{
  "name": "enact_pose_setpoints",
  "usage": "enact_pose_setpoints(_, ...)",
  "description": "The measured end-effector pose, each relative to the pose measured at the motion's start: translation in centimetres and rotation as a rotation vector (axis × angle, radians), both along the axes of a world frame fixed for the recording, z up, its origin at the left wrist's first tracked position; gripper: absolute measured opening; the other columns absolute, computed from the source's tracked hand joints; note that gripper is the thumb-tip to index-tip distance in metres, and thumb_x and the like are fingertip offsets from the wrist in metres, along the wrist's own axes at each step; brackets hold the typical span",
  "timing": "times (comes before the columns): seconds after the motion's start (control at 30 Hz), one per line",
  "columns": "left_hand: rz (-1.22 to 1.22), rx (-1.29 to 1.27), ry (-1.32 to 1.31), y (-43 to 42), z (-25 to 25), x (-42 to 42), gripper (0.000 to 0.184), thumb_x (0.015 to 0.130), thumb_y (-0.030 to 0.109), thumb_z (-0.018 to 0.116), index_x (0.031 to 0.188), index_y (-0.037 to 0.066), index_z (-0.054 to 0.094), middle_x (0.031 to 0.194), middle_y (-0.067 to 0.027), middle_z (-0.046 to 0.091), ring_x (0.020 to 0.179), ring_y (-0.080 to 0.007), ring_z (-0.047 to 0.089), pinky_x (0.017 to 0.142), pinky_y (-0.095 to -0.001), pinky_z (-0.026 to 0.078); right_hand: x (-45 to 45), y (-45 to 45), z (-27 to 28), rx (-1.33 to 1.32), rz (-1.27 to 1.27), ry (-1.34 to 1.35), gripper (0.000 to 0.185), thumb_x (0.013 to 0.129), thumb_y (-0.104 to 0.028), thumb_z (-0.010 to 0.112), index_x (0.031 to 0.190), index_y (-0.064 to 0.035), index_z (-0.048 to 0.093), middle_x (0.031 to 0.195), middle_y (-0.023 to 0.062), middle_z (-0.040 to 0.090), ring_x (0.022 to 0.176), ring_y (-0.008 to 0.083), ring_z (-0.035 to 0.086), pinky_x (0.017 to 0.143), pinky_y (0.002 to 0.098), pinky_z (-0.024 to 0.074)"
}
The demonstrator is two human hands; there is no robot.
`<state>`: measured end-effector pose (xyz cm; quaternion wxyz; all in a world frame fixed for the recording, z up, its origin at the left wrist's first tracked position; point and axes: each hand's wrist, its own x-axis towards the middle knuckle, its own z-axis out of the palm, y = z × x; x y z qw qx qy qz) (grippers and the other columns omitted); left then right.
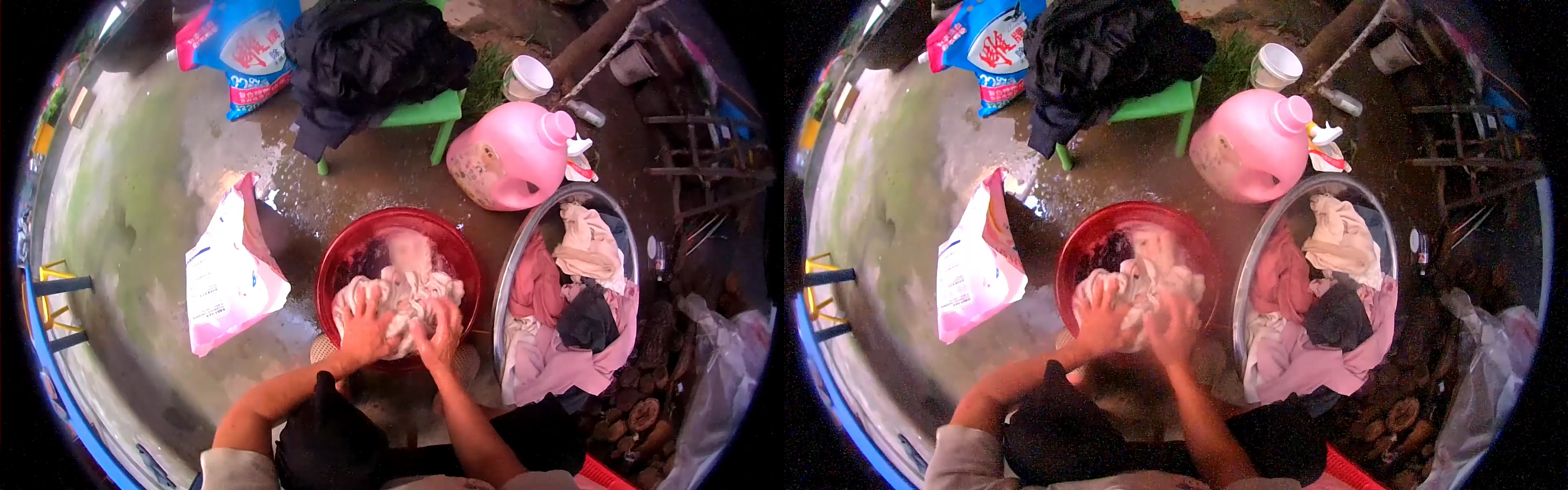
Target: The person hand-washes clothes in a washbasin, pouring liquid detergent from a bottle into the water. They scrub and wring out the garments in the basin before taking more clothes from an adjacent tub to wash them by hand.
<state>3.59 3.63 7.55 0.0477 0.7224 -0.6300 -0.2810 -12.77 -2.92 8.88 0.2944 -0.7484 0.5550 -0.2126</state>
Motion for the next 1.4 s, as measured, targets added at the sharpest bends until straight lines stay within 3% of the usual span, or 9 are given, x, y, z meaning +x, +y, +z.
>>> enact_pose_setpoints(0.23, -0.105, -0.367, -0.020, -0.7, -5.6, 0.3, 0.057, 0.072, 0.048, 0.068, 0.119, 0.017, 0.058, 0.124, -0.0203, 0.050, 0.116, -0.0397, 0.046, 0.090, -0.0605, 0.037, 1.7, -1.3, -5.6, -0.001, 0.118, 0.313, 0.051, 0.085, -0.037, 0.064, 0.130, -0.0184, 0.053, 0.136, 0.0164, 0.039, 0.128, 0.0374, 0.037, 0.104, 0.0531, 0.0317)
enact_pose_setpoints(0.43, -0.053, 0.142, 0.246, -11.6, -8.2, 4.5, 0.053, 0.081, 0.050, 0.060, 0.118, 0.012, 0.060, 0.118, -0.0194, 0.057, 0.107, -0.0334, 0.057, 0.093, -0.0473, 0.045, 3.9, -9.4, -11.2, 0.170, 0.243, 0.626, 0.038, 0.094, -0.038, 0.048, 0.123, -0.0154, 0.058, 0.121, 0.0226, 0.055, 0.083, 0.0374, 0.066, 0.069, 0.0494, 0.0523)
enact_pose_setpoints(0.6, 0.215, 0.523, 0.269, -12.1, -12.0, 7.1, 0.057, 0.085, 0.052, 0.056, 0.124, 0.011, 0.059, 0.128, -0.0156, 0.057, 0.117, -0.0290, 0.056, 0.097, -0.0405, 0.045, 4.3, -12.4, -14.3, 0.381, 0.225, 0.786, 0.041, 0.095, -0.042, 0.047, 0.118, -0.0107, 0.062, 0.114, 0.0180, 0.061, 0.087, 0.0318, 0.066, 0.075, 0.0460, 0.0520)
enact_pose_setpoints(0.83, 0.109, 0.305, 0.357, -15.0, -6.3, 5.4, 0.054, 0.083, 0.051, 0.057, 0.116, 0.009, 0.064, 0.110, -0.0155, 0.067, 0.100, -0.0276, 0.065, 0.086, -0.0405, 0.051, 9.6, -16.0, -0.2, 0.871, -0.121, 0.143, 0.050, 0.096, -0.046, 0.045, 0.110, -0.0042, 0.067, 0.103, 0.0117, 0.069, 0.092, 0.0240, 0.066, 0.083, 0.0414, 0.0517)
enact_pose_setpoints(0.97, -0.007, -0.069, 0.522, -11.6, 0.2, 4.2, 0.043, 0.082, 0.043, 0.059, 0.107, 0.009, 0.066, 0.092, -0.0142, 0.069, 0.084, -0.0299, 0.067, 0.078, -0.0434, 0.051, 5.2, -14.0, -4.1, 0.898, -0.119, -0.455, 0.038, 0.093, -0.035, 0.059, 0.099, 0.0012, 0.070, 0.084, -0.0005, 0.062, 0.074, 0.0106, 0.054, 0.065, 0.0294, 0.0465)
enact_pose_setpoints(1.07, 0.505, -0.056, 1.075, -10.0, -0.4, 3.3, 0.029, 0.082, 0.033, 0.061, 0.092, 0.006, 0.067, 0.089, -0.0118, 0.064, 0.085, -0.0285, 0.061, 0.082, -0.0393, 0.049, 3.3, -10.2, -1.4, 0.772, -0.105, -0.372, 0.028, 0.093, -0.026, 0.062, 0.095, 0.0012, 0.070, 0.077, -0.0028, 0.062, 0.069, 0.0072, 0.052, 0.063, 0.0266, 0.0452)
enact_pose_setpoints(1.2, 0.268, -0.099, 0.087, -7.7, 0.9, 4.1, 0.056, 0.080, 0.059, 0.059, 0.120, 0.020, 0.062, 0.133, -0.0152, 0.048, 0.125, -0.0358, 0.044, 0.098, -0.0579, 0.036, 3.5, -3.2, 3.4, 0.534, 0.246, -0.375, 0.022, 0.089, -0.021, 0.066, 0.095, 0.0005, 0.066, 0.081, 0.0029, 0.064, 0.076, 0.0116, 0.058, 0.070, 0.0286, 0.0484)
enact_pose_setpoints(1.3, 0.301, 0.004, 0.263, -2.9, -1.4, 2.6, 0.059, 0.079, 0.056, 0.061, 0.126, 0.021, 0.061, 0.136, -0.0184, 0.044, 0.129, -0.0408, 0.037, 0.102, -0.0638, 0.029, 2.6, 0.8, 2.3, 0.481, -0.057, -0.388, 0.027, 0.089, -0.024, 0.064, 0.108, -0.0057, 0.061, 0.084, 0.0052, 0.064, 0.078, 0.0174, 0.061, 0.074, 0.0327, 0.0503)
enact_pose_setpoints(1.4, 0.106, -0.138, 0.259, 0.2, 0.4, 1.0, 0.048, 0.077, 0.044, 0.064, 0.119, 0.021, 0.064, 0.135, -0.0198, 0.044, 0.125, -0.0438, 0.039, 0.097, -0.0630, 0.032, 2.0, 1.7, 1.2, 0.162, -0.216, -0.075, 0.045, 0.086, -0.023, 0.066, 0.127, -0.0086, 0.055, 0.127, 0.0177, 0.053, 0.113, 0.0329, 0.052, 0.098, 0.0418, 0.0403)
